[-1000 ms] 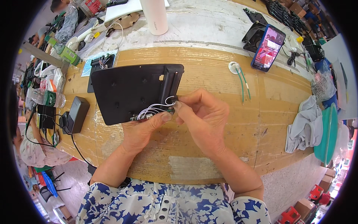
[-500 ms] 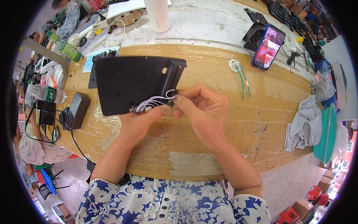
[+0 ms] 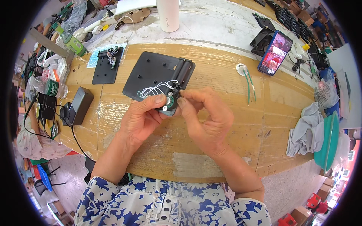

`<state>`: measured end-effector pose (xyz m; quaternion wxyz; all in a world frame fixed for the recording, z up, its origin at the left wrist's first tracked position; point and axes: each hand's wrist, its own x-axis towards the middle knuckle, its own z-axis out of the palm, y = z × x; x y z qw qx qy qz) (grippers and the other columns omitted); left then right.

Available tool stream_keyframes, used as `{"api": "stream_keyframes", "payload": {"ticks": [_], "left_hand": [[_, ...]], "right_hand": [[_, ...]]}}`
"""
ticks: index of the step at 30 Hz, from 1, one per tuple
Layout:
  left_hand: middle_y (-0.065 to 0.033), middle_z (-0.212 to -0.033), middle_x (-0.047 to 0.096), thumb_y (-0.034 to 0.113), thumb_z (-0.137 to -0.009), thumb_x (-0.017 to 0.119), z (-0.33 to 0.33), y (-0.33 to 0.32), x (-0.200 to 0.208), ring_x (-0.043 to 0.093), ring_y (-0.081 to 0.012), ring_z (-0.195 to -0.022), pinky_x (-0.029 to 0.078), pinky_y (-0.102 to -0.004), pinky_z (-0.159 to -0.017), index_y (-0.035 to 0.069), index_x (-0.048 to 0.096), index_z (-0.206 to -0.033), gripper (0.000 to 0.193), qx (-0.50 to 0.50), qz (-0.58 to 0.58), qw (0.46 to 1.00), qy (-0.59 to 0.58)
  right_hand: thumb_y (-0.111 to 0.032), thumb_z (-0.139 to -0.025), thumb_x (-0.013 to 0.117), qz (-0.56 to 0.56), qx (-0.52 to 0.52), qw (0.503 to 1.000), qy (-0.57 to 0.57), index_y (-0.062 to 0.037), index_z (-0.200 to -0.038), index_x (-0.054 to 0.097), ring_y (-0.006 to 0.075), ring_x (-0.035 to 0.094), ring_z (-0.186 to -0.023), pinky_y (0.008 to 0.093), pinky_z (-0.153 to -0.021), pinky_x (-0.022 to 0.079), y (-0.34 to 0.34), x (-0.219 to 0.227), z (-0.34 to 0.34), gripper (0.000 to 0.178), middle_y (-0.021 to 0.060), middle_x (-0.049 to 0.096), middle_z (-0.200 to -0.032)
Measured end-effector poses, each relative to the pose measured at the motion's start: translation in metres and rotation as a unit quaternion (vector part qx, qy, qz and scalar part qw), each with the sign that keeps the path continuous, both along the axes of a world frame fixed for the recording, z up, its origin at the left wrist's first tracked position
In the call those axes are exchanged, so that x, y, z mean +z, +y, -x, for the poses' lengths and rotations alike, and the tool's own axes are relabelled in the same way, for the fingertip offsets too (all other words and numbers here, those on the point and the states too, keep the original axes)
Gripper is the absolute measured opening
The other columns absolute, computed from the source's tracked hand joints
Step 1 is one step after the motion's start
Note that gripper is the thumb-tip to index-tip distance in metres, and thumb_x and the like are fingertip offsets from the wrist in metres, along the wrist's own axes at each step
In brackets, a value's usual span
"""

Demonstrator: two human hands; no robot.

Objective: Manually assemble components and route wires inside an electronic housing.

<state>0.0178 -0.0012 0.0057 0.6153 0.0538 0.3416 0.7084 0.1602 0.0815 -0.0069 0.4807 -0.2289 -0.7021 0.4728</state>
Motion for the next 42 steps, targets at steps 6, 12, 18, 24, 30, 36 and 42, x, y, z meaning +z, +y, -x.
{"api": "stream_keyframes", "payload": {"ticks": [6, 12, 18, 24, 30, 36, 42], "left_hand": [[-0.0160, -0.104, 0.068, 0.006, -0.086, 0.068, 0.003, -0.001, 0.000, 0.070, -0.0253, -0.090, 0.062, -0.0341, -0.076, -0.007, 0.058, -0.114, 0.033, -0.002, -0.001, 1.000, 0.005], [-0.0164, -0.106, 0.068, 0.012, -0.088, 0.067, 0.006, -0.003, -0.004, 0.070, -0.0278, -0.091, 0.062, -0.0342, -0.076, -0.009, 0.057, -0.117, 0.038, -0.022, -0.003, 0.999, 0.033], [-0.0104, -0.096, 0.069, 0.005, -0.082, 0.073, -0.002, -0.002, 0.003, 0.070, -0.0187, -0.084, 0.060, -0.0297, -0.070, -0.001, 0.060, -0.111, 0.032, -0.002, -0.020, 0.997, 0.078], [-0.0081, -0.096, 0.070, 0.005, -0.078, 0.075, -0.006, -0.002, 0.003, 0.069, -0.0159, -0.082, 0.061, -0.0319, -0.069, 0.002, 0.062, -0.112, 0.037, 0.015, -0.052, 0.987, 0.148], [-0.0079, -0.096, 0.070, 0.000, -0.075, 0.077, -0.005, -0.004, -0.001, 0.069, -0.0161, -0.083, 0.060, -0.0311, -0.070, 0.002, 0.062, -0.112, 0.040, 0.020, -0.057, 0.981, 0.186], [-0.0050, -0.092, 0.068, 0.000, -0.075, 0.080, -0.008, -0.004, 0.004, 0.065, -0.0113, -0.078, 0.056, -0.0260, -0.066, 0.002, 0.064, -0.106, 0.035, 0.035, -0.078, 0.974, 0.210], [-0.0065, -0.099, 0.069, -0.002, -0.073, 0.078, -0.007, -0.004, 0.002, 0.068, -0.0155, -0.086, 0.056, -0.0287, -0.070, 0.004, 0.062, -0.115, 0.045, 0.022, -0.065, 0.973, 0.218]], "right_hand": [[0.006, -0.089, 0.063, 0.022, 0.006, 0.998, -0.062, 0.0058, -0.104, 0.063, 0.0083, 0.061, -0.079, 0.0200, -0.064, 0.051, 0.002, -0.001, -0.009, 0.015, 0.0065, 0.063, -0.094], [0.006, -0.089, 0.062, 0.016, 0.006, 1.000, -0.018, 0.0052, -0.104, 0.063, 0.0076, 0.060, -0.079, 0.0195, -0.063, 0.050, 0.009, -0.002, -0.011, 0.016, 0.0063, 0.061, -0.095], [0.012, -0.079, 0.067, -0.025, 0.004, 1.000, 0.002, 0.0027, -0.096, 0.067, 0.0089, 0.056, -0.068, 0.0208, -0.061, 0.044, 0.009, 0.005, -0.005, 0.019, 0.0055, 0.061, -0.083], [0.010, -0.087, 0.061, -0.034, 0.043, 0.997, -0.045, 0.0064, -0.101, 0.064, 0.0102, 0.058, -0.078, 0.0211, -0.066, 0.048, 0.010, 0.006, -0.009, 0.015, 0.0095, 0.059, -0.096], [0.014, -0.077, 0.066, -0.055, 0.019, 0.998, -0.004, 0.0029, -0.093, 0.067, 0.0096, 0.059, -0.066, 0.0210, -0.057, 0.045, 0.010, 0.007, -0.005, 0.020, 0.0073, 0.062, -0.082], [0.014, -0.077, 0.066, -0.084, 0.006, 0.996, -0.015, 0.0033, -0.092, 0.066, 0.0088, 0.057, -0.067, 0.0208, -0.058, 0.044, 0.010, 0.007, -0.003, 0.018, 0.0067, 0.062, -0.082], [0.014, -0.078, 0.066, 0.068, 0.017, 0.997, 0.024, 0.0024, -0.094, 0.066, 0.0080, 0.055, -0.071, 0.0210, -0.061, 0.041, 0.007, 0.009, -0.005, 0.019, 0.0049, 0.061, -0.083]]}}
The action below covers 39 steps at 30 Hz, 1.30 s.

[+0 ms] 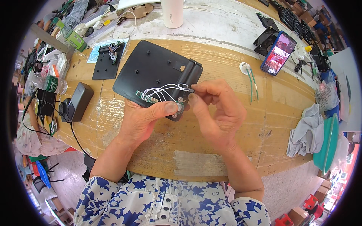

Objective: Manually assemble components and route wires inside an electronic housing.

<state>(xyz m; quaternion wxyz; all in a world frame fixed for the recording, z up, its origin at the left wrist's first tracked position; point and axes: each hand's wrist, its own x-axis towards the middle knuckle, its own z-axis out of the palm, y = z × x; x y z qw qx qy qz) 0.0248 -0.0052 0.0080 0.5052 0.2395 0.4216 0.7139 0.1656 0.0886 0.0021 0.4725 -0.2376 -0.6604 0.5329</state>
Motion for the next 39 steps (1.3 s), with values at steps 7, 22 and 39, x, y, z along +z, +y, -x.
{"api": "stream_keyframes", "payload": {"ticks": [7, 22, 39], "left_hand": [[-0.0064, -0.100, 0.070, -0.001, -0.073, 0.078, 0.002, 0.000, 0.000, 0.068, -0.0151, -0.087, 0.057, -0.0286, -0.071, 0.004, 0.062, -0.114, 0.045, 0.004, -0.001, 1.000, -0.003], [-0.0044, -0.099, 0.069, -0.002, -0.072, 0.080, 0.001, 0.000, 0.000, 0.067, -0.0135, -0.088, 0.055, -0.0284, -0.078, 0.005, 0.064, -0.111, 0.044, 0.006, -0.013, 1.000, 0.001], [-0.0064, -0.093, 0.069, -0.002, -0.072, 0.081, -0.001, 0.001, -0.010, 0.066, -0.0141, -0.079, 0.057, -0.0269, -0.067, 0.003, 0.064, -0.108, 0.040, 0.018, 0.002, 0.998, 0.064]], "right_hand": [[0.015, -0.076, 0.065, -0.135, 0.016, 0.990, -0.048, 0.0037, -0.091, 0.066, 0.0094, 0.056, -0.070, 0.0217, -0.060, 0.043, 0.007, 0.000, -0.003, 0.019, 0.0072, 0.062, -0.082], [0.015, -0.070, 0.066, -0.290, -0.009, 0.953, -0.091, 0.0023, -0.087, 0.063, 0.0114, 0.058, -0.060, 0.0228, -0.052, 0.047, 0.018, 0.003, -0.002, 0.021, 0.0088, 0.062, -0.079], [0.016, -0.074, 0.063, -0.257, 0.012, 0.957, -0.136, 0.0031, -0.086, 0.064, 0.0147, 0.059, -0.067, 0.0256, -0.057, 0.047, 0.012, 0.003, -0.003, 0.017, 0.0097, 0.063, -0.080]]}}
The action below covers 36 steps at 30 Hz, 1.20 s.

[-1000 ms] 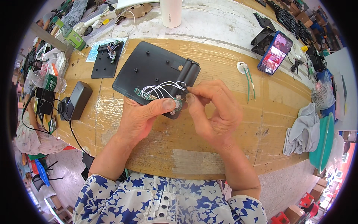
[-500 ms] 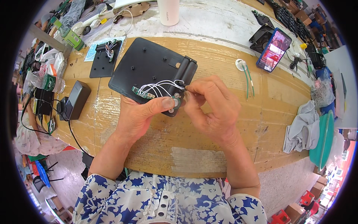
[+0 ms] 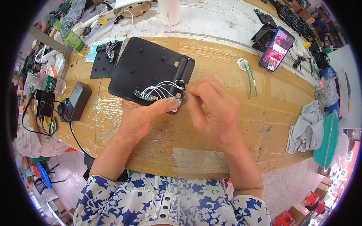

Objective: Manually assemble components and route wires inside an electronic housing.

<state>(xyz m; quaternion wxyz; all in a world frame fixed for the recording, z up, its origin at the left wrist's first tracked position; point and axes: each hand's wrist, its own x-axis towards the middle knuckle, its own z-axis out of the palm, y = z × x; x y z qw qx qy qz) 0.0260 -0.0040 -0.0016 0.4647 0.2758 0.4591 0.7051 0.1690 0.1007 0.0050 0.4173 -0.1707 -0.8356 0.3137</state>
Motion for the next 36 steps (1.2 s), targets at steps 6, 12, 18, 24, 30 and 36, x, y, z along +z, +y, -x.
{"api": "stream_keyframes", "payload": {"ticks": [6, 12, 18, 24, 30, 36], "left_hand": [[-0.0063, -0.098, 0.069, -0.003, -0.073, 0.080, 0.002, 0.001, -0.007, 0.067, -0.0160, -0.082, 0.057, -0.0283, -0.073, 0.002, 0.063, -0.111, 0.042, 0.013, 0.013, 0.997, 0.073], [-0.0066, -0.100, 0.068, -0.006, -0.073, 0.077, -0.001, 0.000, -0.001, 0.067, -0.0169, -0.091, 0.056, -0.0309, -0.083, 0.003, 0.062, -0.113, 0.044, -0.017, 0.016, 0.993, -0.114], [-0.0045, -0.101, 0.067, -0.003, -0.076, 0.076, -0.001, -0.002, 0.000, 0.065, -0.0145, -0.093, 0.053, -0.0288, -0.085, 0.005, 0.063, -0.113, 0.040, -0.053, 0.003, 0.980, -0.191], [-0.0039, -0.102, 0.068, -0.005, -0.077, 0.076, -0.005, 0.000, -0.006, 0.065, -0.0129, -0.093, 0.052, -0.0278, -0.084, 0.006, 0.064, -0.112, 0.039, -0.029, -0.014, 0.987, -0.159], [-0.0027, -0.100, 0.069, -0.003, -0.079, 0.076, -0.014, -0.002, -0.011, 0.064, -0.0095, -0.089, 0.052, -0.0236, -0.078, 0.005, 0.067, -0.106, 0.030, 0.021, 0.010, 0.997, -0.077], [-0.0013, -0.099, 0.069, -0.002, -0.082, 0.075, -0.020, -0.004, -0.012, 0.063, -0.0075, -0.087, 0.052, -0.0219, -0.075, 0.003, 0.068, -0.105, 0.024, 0.048, 0.017, 0.999, -0.011]], "right_hand": [[0.014, -0.078, 0.065, -0.095, -0.006, 0.994, -0.059, 0.0022, -0.088, 0.062, 0.0140, 0.064, -0.068, 0.0263, -0.057, 0.048, 0.006, 0.003, -0.002, 0.016, 0.0091, 0.062, -0.077], [0.010, -0.085, 0.065, 0.389, 0.061, 0.911, 0.124, 0.0044, -0.091, 0.061, 0.0097, 0.063, -0.073, 0.0233, -0.057, 0.052, -0.006, 0.007, -0.001, 0.009, 0.0062, 0.065, -0.083], [0.006, -0.086, 0.066, 0.466, 0.085, 0.865, 0.166, 0.0038, -0.091, 0.061, 0.0122, 0.065, -0.072, 0.0240, -0.057, 0.054, -0.010, 0.008, 0.000, 0.008, 0.0087, 0.066, -0.083], [-0.001, -0.088, 0.067, 0.515, 0.098, 0.832, 0.179, 0.0009, -0.094, 0.062, 0.0129, 0.062, -0.062, 0.0274, -0.054, 0.053, -0.009, 0.003, 0.000, 0.008, 0.0083, 0.066, -0.083], [-0.001, -0.088, 0.068, 0.489, 0.012, 0.855, 0.171, 0.0039, -0.093, 0.066, 0.0114, 0.062, -0.063, 0.0255, -0.053, 0.051, -0.019, 0.003, 0.002, 0.007, 0.0083, 0.068, -0.083], [-0.004, -0.091, 0.065, 0.462, -0.006, 0.873, 0.157, 0.0034, -0.098, 0.065, 0.0120, 0.062, -0.063, 0.0269, -0.056, 0.053, -0.025, 0.000, 0.002, 0.010, 0.0080, 0.067, -0.083]]}}
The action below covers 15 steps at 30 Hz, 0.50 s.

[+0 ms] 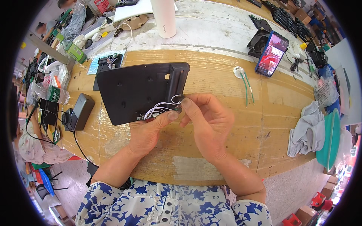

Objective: Manually assemble components and route wires inside an electronic housing.

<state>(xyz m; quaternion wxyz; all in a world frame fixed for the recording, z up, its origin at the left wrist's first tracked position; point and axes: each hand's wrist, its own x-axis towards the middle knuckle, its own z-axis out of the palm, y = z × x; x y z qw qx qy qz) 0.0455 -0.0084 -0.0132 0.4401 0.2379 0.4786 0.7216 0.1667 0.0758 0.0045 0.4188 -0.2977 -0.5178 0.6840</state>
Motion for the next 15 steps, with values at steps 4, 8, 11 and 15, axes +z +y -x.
{"api": "stream_keyframes", "payload": {"ticks": [4, 8, 11, 15], "left_hand": [[-0.0015, -0.099, 0.068, 0.000, -0.084, 0.074, -0.0071, -0.0003, 0.0068, 0.063, -0.0072, -0.087, 0.053, -0.0219, -0.075, 0.003, 0.067, -0.105, 0.023, 0.027, -0.011, 0.999, 0.032], [-0.0015, -0.099, 0.068, 0.000, -0.084, 0.073, -0.0045, -0.0006, 0.0046, 0.063, -0.0073, -0.088, 0.053, -0.0219, -0.076, 0.003, 0.067, -0.106, 0.023, 0.020, 0.004, 0.999, 0.043], [-0.0014, -0.100, 0.068, 0.000, -0.085, 0.072, -0.0056, -0.0008, 0.0047, 0.062, -0.0071, -0.088, 0.053, -0.0217, -0.076, 0.003, 0.067, -0.107, 0.023, 0.022, -0.012, 0.999, 0.041], [-0.0017, -0.101, 0.068, -0.001, -0.087, 0.070, -0.0036, -0.0015, 0.0033, 0.062, -0.0073, -0.088, 0.053, -0.0223, -0.077, 0.003, 0.067, -0.109, 0.023, 0.009, -0.001, 0.998, 0.063]], "right_hand": [[-0.004, -0.092, 0.064, -0.050, -0.014, 0.998, -0.027, 0.0043, -0.099, 0.064, 0.0127, 0.063, -0.067, 0.0260, -0.059, 0.053, -0.0042, -0.0044, 0.0000, 0.011, 0.0088, 0.066, -0.087], [-0.003, -0.094, 0.061, -0.120, -0.021, 0.992, -0.024, 0.0058, -0.100, 0.064, 0.0143, 0.063, -0.071, 0.0266, -0.062, 0.054, -0.0079, -0.0076, 0.0015, 0.011, 0.0111, 0.064, -0.096], [-0.002, -0.094, 0.059, -0.159, -0.026, 0.987, -0.026, 0.0062, -0.100, 0.063, 0.0145, 0.064, -0.072, 0.0275, -0.062, 0.054, -0.0084, -0.0090, 0.0031, 0.011, 0.0119, 0.064, -0.098], [0.006, -0.092, 0.058, -0.061, 0.015, 0.998, 0.031, 0.0072, -0.092, 0.063, 0.0118, 0.064, -0.071, 0.0250, -0.061, 0.053, -0.0002, -0.0067, 0.0010, 0.005, 0.0086, 0.064, -0.089]]}}
